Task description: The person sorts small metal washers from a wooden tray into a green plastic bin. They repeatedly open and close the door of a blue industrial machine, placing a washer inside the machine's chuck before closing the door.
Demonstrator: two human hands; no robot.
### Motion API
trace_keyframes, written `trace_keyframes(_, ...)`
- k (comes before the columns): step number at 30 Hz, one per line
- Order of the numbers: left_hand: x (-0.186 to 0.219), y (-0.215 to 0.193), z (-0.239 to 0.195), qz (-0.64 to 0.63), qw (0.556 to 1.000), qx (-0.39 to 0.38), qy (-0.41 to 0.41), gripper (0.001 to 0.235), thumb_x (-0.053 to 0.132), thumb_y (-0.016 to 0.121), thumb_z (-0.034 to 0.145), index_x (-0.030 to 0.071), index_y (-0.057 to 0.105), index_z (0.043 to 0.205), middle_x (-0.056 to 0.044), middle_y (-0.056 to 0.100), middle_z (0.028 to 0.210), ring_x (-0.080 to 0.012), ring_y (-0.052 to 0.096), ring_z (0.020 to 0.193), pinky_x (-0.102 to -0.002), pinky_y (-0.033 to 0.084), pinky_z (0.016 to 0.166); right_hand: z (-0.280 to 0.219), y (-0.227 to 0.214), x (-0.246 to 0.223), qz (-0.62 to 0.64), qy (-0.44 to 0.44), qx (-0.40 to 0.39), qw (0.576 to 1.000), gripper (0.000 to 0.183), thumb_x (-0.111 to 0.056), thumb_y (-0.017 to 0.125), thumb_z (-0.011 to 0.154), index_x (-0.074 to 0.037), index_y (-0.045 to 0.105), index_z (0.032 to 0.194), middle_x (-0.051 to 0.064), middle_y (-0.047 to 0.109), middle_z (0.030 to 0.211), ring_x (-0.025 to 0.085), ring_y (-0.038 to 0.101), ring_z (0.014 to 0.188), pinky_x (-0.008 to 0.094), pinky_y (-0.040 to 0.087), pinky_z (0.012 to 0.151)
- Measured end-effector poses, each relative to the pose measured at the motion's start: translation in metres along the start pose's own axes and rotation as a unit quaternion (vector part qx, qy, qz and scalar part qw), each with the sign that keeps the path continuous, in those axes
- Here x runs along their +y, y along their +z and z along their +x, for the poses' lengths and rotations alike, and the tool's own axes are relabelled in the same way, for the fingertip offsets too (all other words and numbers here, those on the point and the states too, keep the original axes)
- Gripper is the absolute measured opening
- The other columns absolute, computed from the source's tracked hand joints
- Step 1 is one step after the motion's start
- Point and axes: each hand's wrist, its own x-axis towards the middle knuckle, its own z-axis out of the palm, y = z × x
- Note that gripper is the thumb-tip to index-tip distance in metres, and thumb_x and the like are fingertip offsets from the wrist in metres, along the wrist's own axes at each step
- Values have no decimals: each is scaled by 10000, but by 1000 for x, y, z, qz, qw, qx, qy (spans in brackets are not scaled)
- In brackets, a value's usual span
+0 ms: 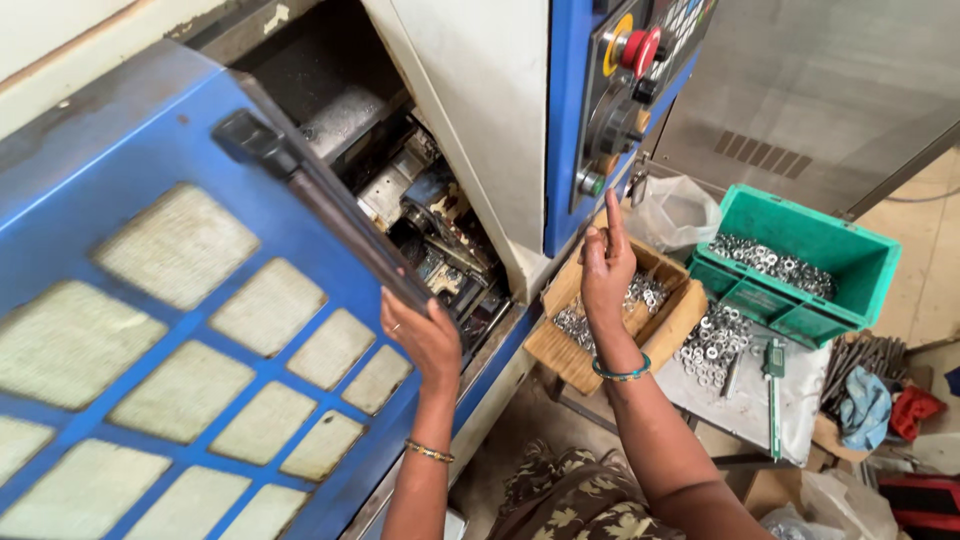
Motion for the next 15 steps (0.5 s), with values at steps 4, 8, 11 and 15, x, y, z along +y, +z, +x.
trace_keyframes(4, 16, 35, 12, 3, 999, -2, 36, 722, 151, 558, 1002, -180, 176, 1517, -386, 282, 1570, -453, 255, 1513, -605, 175, 1248, 12, -9, 8, -61, -10, -24, 998, 558, -79, 552, 1037, -140, 467, 1585, -72, 464, 739, 34, 427, 638, 205, 412, 597)
trace_keyframes(8, 33, 63, 21, -3, 999, -23, 32, 766, 127, 587, 957, -173, 166, 1522, -384, 266, 1576, -449, 226, 1532, -603, 140, 1254, 20, -13, 9, -153, -15, -29, 988, 554, -75, 582, 1022, -178, 504, 1561, -34, 466, 696, 59, 435, 616, 226, 411, 581)
trace_keyframes(11, 40, 83, 23, -10, 999, -28, 44, 764, 112, 575, 976, -185, 143, 1531, -388, 241, 1590, -452, 221, 1539, -602, 137, 1263, 23, -18, 8, -203, -66, -27, 977, 561, -25, 597, 1000, -183, 543, 1535, 1, 519, 713, 75, 442, 622, 245, 425, 586)
trace_keyframes(15, 47, 107, 26, -16, 998, -24, 57, 765, 110, 574, 989, -186, 132, 1539, -387, 209, 1607, -457, 195, 1551, -606, 137, 1269, 30, -22, 7, -219, -89, -27, 971, 505, 14, 604, 968, -132, 610, 1451, 59, 559, 713, 106, 487, 609, 265, 456, 594)
